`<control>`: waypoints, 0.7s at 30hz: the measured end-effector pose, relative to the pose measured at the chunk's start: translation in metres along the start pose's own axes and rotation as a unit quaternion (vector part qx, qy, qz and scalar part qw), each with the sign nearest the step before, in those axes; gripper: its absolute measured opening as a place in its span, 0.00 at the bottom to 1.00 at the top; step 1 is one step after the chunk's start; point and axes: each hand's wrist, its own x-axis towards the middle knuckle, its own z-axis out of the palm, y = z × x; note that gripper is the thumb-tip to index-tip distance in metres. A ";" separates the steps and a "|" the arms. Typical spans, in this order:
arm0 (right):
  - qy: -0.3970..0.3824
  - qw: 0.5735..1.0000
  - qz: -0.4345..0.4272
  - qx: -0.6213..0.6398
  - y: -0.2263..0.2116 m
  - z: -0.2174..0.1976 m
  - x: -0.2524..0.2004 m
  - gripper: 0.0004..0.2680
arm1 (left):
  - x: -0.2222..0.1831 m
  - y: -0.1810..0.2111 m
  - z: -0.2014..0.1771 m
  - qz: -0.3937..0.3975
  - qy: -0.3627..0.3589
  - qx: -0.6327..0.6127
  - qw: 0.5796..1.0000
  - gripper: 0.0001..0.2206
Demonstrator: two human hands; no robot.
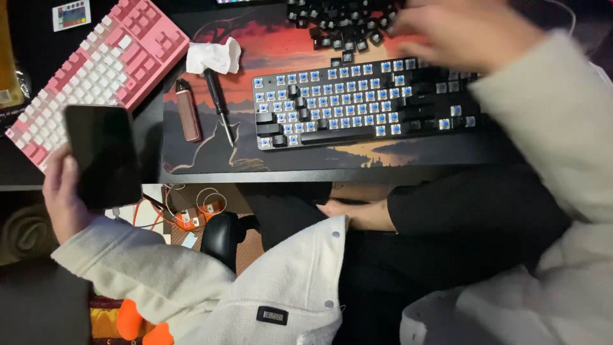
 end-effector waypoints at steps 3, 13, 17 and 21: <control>0.051 0.995 -0.066 -0.048 -0.021 0.017 0.048 0.15 | 0.013 -0.022 -0.003 0.033 -0.024 0.062 0.997 0.18; 0.221 0.961 -0.105 -0.131 -0.012 0.068 0.096 0.13 | 0.026 0.023 0.026 -0.007 -0.121 0.105 0.987 0.20; 0.245 0.957 -0.105 -0.113 -0.011 0.066 0.090 0.12 | 0.016 0.059 0.047 -0.063 -0.125 0.086 0.986 0.27; 0.225 0.954 -0.162 0.109 -0.023 0.046 0.067 0.11 | 0.006 0.082 0.061 -0.014 -0.181 0.309 0.934 0.57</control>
